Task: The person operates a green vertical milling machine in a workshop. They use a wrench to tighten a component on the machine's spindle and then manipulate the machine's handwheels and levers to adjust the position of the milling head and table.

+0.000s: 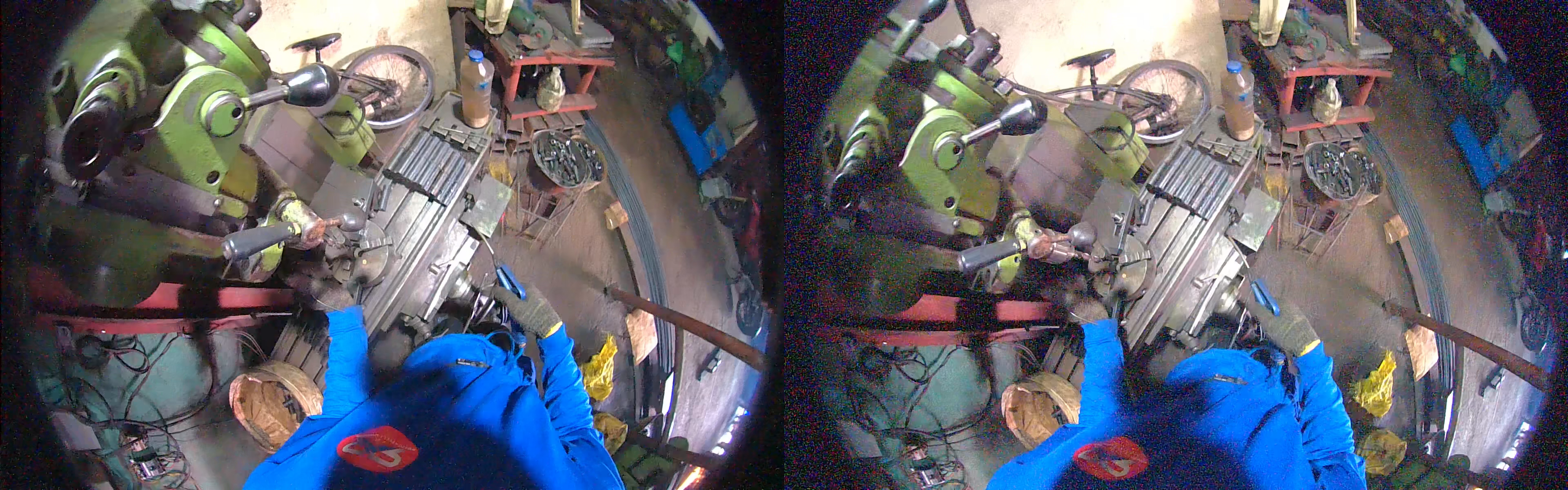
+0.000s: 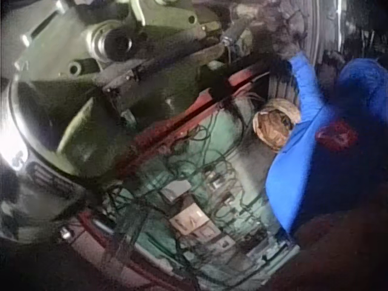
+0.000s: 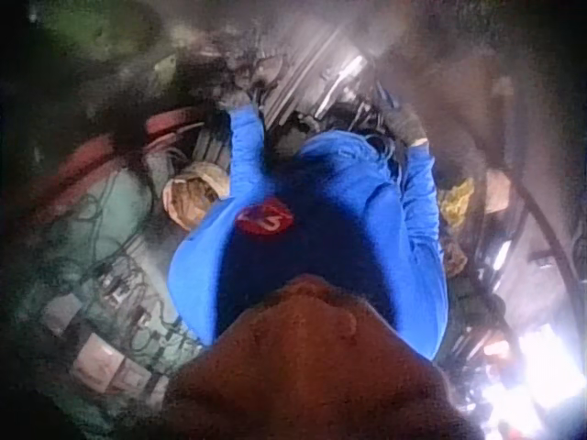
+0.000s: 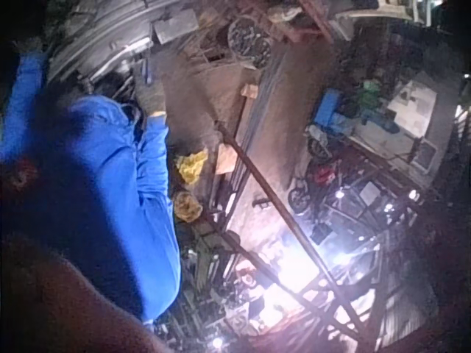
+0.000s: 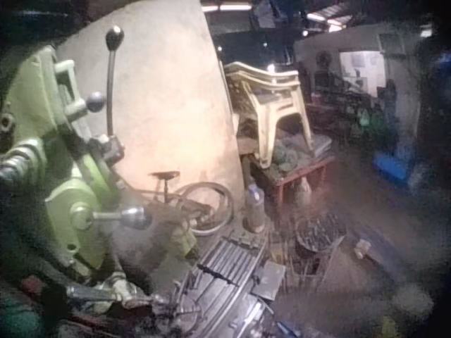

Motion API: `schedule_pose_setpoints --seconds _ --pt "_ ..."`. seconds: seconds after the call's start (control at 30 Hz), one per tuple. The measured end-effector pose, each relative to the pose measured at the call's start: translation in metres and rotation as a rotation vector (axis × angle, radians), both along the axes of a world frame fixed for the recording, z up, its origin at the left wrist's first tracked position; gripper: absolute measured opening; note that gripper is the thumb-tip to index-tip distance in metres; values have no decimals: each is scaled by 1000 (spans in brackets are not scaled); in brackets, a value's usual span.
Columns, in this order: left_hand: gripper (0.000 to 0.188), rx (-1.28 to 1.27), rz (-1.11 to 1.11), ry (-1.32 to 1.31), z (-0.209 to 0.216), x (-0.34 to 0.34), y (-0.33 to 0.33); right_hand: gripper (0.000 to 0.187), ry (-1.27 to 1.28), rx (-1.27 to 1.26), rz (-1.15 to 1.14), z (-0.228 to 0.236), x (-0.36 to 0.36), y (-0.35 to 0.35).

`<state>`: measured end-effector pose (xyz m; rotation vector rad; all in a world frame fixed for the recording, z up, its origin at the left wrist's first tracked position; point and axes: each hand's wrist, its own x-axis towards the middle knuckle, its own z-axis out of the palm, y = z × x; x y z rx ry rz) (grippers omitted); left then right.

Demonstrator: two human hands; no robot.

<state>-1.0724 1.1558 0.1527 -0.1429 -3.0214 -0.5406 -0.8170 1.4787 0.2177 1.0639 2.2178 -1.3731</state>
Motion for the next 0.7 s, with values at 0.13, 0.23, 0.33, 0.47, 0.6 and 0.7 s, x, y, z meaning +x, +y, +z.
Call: schedule_pose_setpoints --seconds 0.13,0.23,0.33,0.47,0.6,0.7 --pt "72 3 55 -25 -2 14 -6 45 279 -251 -94 12 -3 -16" --pt "72 -30 73 -73 1 19 -6 40 479 -118 -26 -14 -21 -17" --pt "70 -225 8 -151 -6 22 -10 43 686 205 -4 -25 -52 -24" --pt "61 -433 0 -511 30 33 -5 54 632 159 79 -57 -96 -21" --pt "40 -515 -90 -277 13 48 -20 56 501 -56 80 -76 -124 -19" --pt "39 -437 -97 -249 24 53 -16 56 574 -152 179 -98 -110 -25"
